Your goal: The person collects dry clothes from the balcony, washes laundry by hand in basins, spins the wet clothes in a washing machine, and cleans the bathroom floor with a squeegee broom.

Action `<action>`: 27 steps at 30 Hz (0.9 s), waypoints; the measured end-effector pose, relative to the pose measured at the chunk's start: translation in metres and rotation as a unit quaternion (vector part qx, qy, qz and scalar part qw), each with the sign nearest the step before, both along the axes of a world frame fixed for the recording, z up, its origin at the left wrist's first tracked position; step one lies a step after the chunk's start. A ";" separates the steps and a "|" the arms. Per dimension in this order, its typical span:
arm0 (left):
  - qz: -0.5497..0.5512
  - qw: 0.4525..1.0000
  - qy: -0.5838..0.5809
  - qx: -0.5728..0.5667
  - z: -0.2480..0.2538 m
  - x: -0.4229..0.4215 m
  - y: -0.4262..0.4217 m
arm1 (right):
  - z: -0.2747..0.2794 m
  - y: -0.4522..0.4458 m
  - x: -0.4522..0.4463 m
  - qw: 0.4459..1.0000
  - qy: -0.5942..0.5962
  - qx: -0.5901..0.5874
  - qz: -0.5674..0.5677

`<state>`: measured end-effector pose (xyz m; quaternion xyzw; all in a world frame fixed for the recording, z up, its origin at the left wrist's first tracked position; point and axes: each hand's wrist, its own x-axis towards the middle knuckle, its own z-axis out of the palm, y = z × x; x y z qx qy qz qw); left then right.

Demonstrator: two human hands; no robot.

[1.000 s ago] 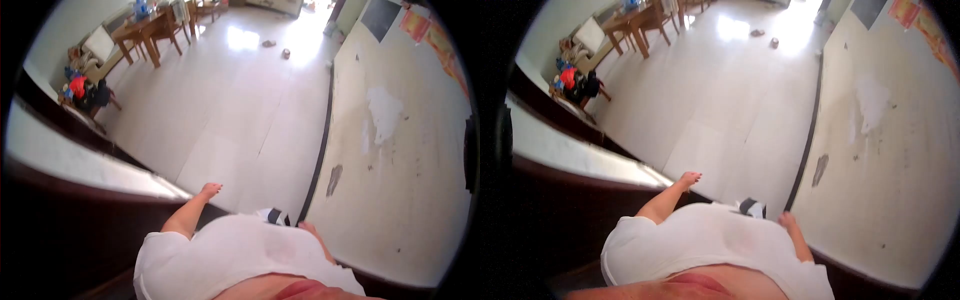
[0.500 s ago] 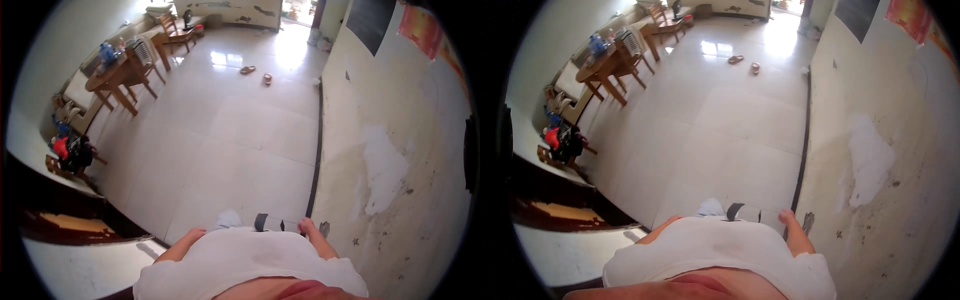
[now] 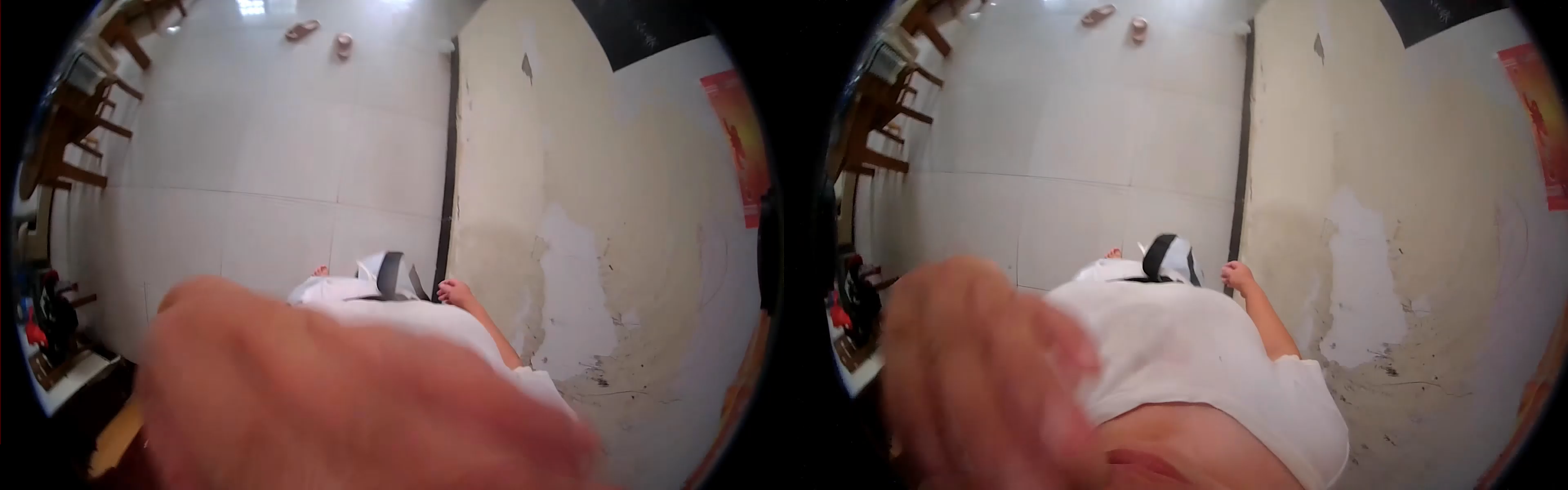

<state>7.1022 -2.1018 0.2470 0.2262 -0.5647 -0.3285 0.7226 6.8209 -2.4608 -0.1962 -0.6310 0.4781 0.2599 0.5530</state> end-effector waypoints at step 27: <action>-0.063 0.989 0.131 -0.007 -0.056 0.635 -0.346 | 0.014 -0.377 0.714 0.992 -0.094 -0.028 0.079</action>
